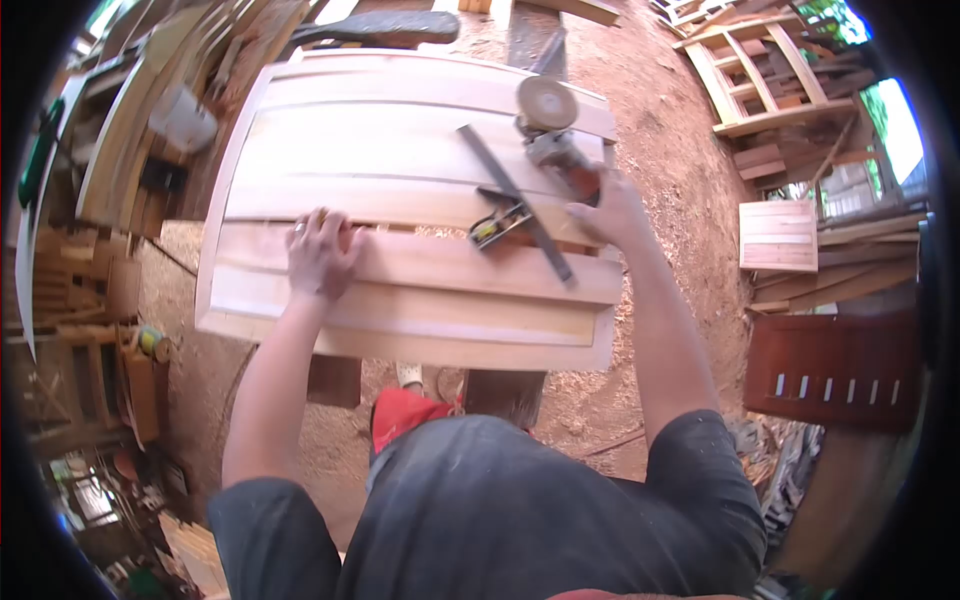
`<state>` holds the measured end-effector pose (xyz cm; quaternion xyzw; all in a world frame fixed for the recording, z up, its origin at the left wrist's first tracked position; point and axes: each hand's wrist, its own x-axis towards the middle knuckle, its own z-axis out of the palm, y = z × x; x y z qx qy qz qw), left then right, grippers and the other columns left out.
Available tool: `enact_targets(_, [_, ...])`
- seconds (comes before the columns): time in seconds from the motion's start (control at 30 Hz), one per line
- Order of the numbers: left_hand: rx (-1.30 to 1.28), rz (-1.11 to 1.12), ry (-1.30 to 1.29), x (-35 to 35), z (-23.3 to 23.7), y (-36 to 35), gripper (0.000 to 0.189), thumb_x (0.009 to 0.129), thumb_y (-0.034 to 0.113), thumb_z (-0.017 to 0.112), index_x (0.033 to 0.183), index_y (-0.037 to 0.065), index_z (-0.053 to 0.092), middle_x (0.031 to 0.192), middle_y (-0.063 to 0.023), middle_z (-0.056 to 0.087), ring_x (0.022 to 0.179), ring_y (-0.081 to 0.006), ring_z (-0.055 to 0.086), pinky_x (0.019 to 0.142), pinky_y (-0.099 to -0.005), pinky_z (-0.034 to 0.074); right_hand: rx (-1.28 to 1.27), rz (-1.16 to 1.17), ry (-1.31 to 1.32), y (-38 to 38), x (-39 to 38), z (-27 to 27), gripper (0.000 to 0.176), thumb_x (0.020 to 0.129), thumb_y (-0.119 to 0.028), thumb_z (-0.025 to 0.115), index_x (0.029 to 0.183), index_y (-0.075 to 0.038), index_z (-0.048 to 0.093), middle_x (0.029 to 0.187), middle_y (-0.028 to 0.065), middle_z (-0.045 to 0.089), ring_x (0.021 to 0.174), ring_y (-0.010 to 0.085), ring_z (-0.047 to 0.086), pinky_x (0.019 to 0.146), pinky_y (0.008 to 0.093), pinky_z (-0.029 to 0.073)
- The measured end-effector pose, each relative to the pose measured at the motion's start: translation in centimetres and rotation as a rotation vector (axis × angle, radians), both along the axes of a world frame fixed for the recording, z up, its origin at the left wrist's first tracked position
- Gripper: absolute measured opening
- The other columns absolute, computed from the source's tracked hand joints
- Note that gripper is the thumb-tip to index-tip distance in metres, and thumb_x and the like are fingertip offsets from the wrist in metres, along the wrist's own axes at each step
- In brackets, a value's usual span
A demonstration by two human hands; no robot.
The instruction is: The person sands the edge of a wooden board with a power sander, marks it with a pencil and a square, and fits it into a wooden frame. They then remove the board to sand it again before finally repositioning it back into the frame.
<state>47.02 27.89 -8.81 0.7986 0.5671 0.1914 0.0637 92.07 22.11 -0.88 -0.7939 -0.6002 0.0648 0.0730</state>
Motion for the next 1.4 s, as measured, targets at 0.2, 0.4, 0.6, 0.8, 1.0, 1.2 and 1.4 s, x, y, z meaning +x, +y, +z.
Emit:
enact_targets(0.2, [0.040, 0.002, 0.030, 0.1, -0.3, 0.3, 0.023, 0.094, 0.034, 0.073, 0.099, 0.014, 0.064, 0.107, -0.0088, 0.066, 0.115, -0.0351, 0.060, 0.103, -0.0526, 0.043, -0.126, -0.044, 0.017, 2.9, -0.5, 0.9, 0.064, 0.091, -0.047, 0.083, 0.130, -0.004, 0.059, 0.130, 0.0184, 0.069, 0.123, 0.0381, 0.069, 0.103, 0.0498, 0.057])
enact_targets(0.4, [0.066, -0.002, 0.051, -0.3, -1.5, 0.5, 0.022, 0.095, 0.032, 0.072, 0.103, 0.013, 0.066, 0.109, -0.0093, 0.066, 0.114, -0.0355, 0.060, 0.103, -0.0532, 0.042, 0.015, -0.002, 0.000, 2.2, -0.3, -1.0, 0.059, 0.092, -0.047, 0.081, 0.128, -0.006, 0.059, 0.127, 0.0175, 0.071, 0.120, 0.0378, 0.070, 0.103, 0.0499, 0.056])
enact_targets(0.6, [0.040, -0.044, 0.006, -0.7, -1.8, 1.4, 0.028, 0.099, 0.037, 0.068, 0.103, 0.010, 0.068, 0.107, -0.0116, 0.068, 0.112, -0.0353, 0.061, 0.104, -0.0519, 0.043, -0.012, -0.090, 0.133, -3.1, 1.9, 1.2, 0.059, 0.088, -0.045, 0.082, 0.126, -0.004, 0.061, 0.119, 0.0196, 0.075, 0.114, 0.0388, 0.073, 0.100, 0.0498, 0.058])
enact_targets(0.8, [0.082, -0.052, -0.010, -0.8, -2.2, 0.8, 0.033, 0.100, 0.040, 0.067, 0.105, 0.008, 0.072, 0.109, -0.0141, 0.071, 0.110, -0.0365, 0.065, 0.101, -0.0524, 0.047, 0.254, -0.563, 0.432, -22.7, 6.2, -0.5, 0.060, 0.083, -0.034, 0.087, 0.127, 0.001, 0.067, 0.114, 0.0133, 0.076, 0.108, 0.0269, 0.074, 0.095, 0.0414, 0.058])
enact_targets(1.0, [0.163, -0.051, 0.095, -0.5, -1.9, 0.5, 0.029, 0.101, 0.037, 0.066, 0.104, 0.009, 0.072, 0.103, -0.0122, 0.072, 0.107, -0.0354, 0.066, 0.097, -0.0506, 0.050, 0.374, -0.889, 0.889, -36.3, 9.8, -3.2, 0.046, 0.082, -0.033, 0.087, 0.112, -0.003, 0.070, 0.094, 0.0047, 0.069, 0.081, 0.0160, 0.068, 0.076, 0.0346, 0.054])
enact_targets(1.2, [0.236, 0.113, 0.305, 0.7, -2.2, -0.4, 0.033, 0.106, 0.038, 0.059, 0.115, 0.009, 0.072, 0.110, -0.0141, 0.073, 0.110, -0.0363, 0.068, 0.096, -0.0512, 0.051, 0.449, -1.003, 1.153, -35.5, 18.8, -7.4, 0.042, 0.084, -0.034, 0.087, 0.108, -0.004, 0.070, 0.088, 0.0039, 0.067, 0.070, 0.0153, 0.065, 0.064, 0.0338, 0.053])
enact_targets(1.4, [0.085, 0.425, 0.245, 4.1, -3.1, -2.5, 0.051, 0.111, 0.045, 0.052, 0.138, 0.006, 0.069, 0.137, -0.0192, 0.070, 0.130, -0.0400, 0.063, 0.113, -0.0488, 0.047, 0.202, -0.801, 1.247, -28.5, 27.2, -10.1, 0.041, 0.081, -0.034, 0.089, 0.099, -0.001, 0.072, 0.087, 0.0051, 0.068, 0.070, 0.0149, 0.064, 0.064, 0.0340, 0.051])
